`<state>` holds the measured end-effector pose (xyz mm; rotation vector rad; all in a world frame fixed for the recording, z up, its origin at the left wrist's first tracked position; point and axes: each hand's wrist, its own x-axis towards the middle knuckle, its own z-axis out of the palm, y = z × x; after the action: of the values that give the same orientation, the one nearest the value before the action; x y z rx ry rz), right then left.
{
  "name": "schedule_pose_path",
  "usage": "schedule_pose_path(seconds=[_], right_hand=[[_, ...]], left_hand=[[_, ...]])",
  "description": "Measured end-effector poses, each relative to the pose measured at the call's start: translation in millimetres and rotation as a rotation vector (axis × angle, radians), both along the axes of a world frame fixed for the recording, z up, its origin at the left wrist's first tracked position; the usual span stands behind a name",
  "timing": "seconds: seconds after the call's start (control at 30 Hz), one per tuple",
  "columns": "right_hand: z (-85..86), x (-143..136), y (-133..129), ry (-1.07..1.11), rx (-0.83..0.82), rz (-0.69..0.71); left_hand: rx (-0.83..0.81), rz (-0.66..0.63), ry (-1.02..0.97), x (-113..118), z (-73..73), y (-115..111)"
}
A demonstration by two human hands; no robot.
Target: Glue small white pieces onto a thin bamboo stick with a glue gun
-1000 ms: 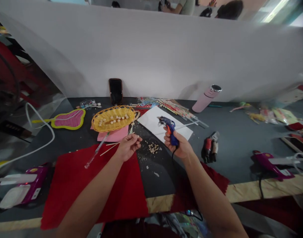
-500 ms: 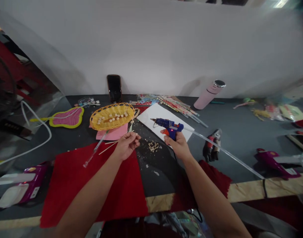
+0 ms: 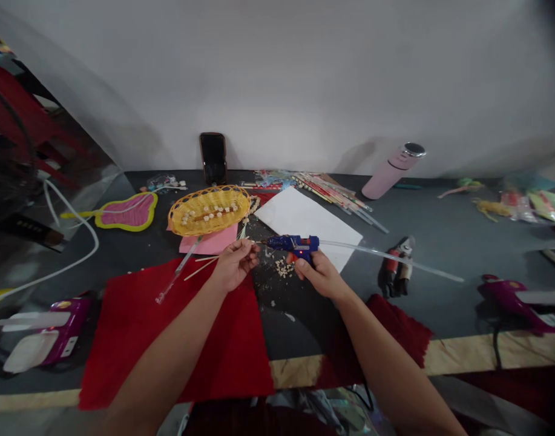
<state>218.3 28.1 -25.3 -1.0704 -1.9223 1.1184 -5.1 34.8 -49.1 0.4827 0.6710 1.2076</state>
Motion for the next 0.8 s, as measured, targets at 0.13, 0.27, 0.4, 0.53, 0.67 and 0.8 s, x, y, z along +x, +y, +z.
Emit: schedule_pose_path(seconds=[0.13, 0.27, 0.4, 0.53, 0.67, 0.8], right_hand=[[2.5, -2.1, -1.6, -0.010, -0.033, 0.010], [2.2, -3.5, -2.1, 0.015, -0.044, 0.007], [-0.2, -2.3, -0.8, -0.039, -0.002, -0.006], [1.0, -3.0, -0.7, -0.057, 0.017, -0.013], [4.2, -4.6, -1.5, -0.039, 0.002, -0.018], [3.5, -4.2, -1.8, -0.028, -0.017, -0.014]], left_hand=[[-0.006, -0.004, 0.010, 0.9, 0.8, -0.2], [-0.005, -0.004, 0.014, 1.4, 1.7, -1.2], [-0.005, -0.005, 0.009, 1.2, 2.3, -1.7], [-0.006, -0.010, 0.015, 1.4, 3.4, -1.5], [-0.008, -0.008, 0.017, 1.9, 4.2, -1.4], [-0.005, -0.005, 0.019, 2.0, 3.8, -1.5]])
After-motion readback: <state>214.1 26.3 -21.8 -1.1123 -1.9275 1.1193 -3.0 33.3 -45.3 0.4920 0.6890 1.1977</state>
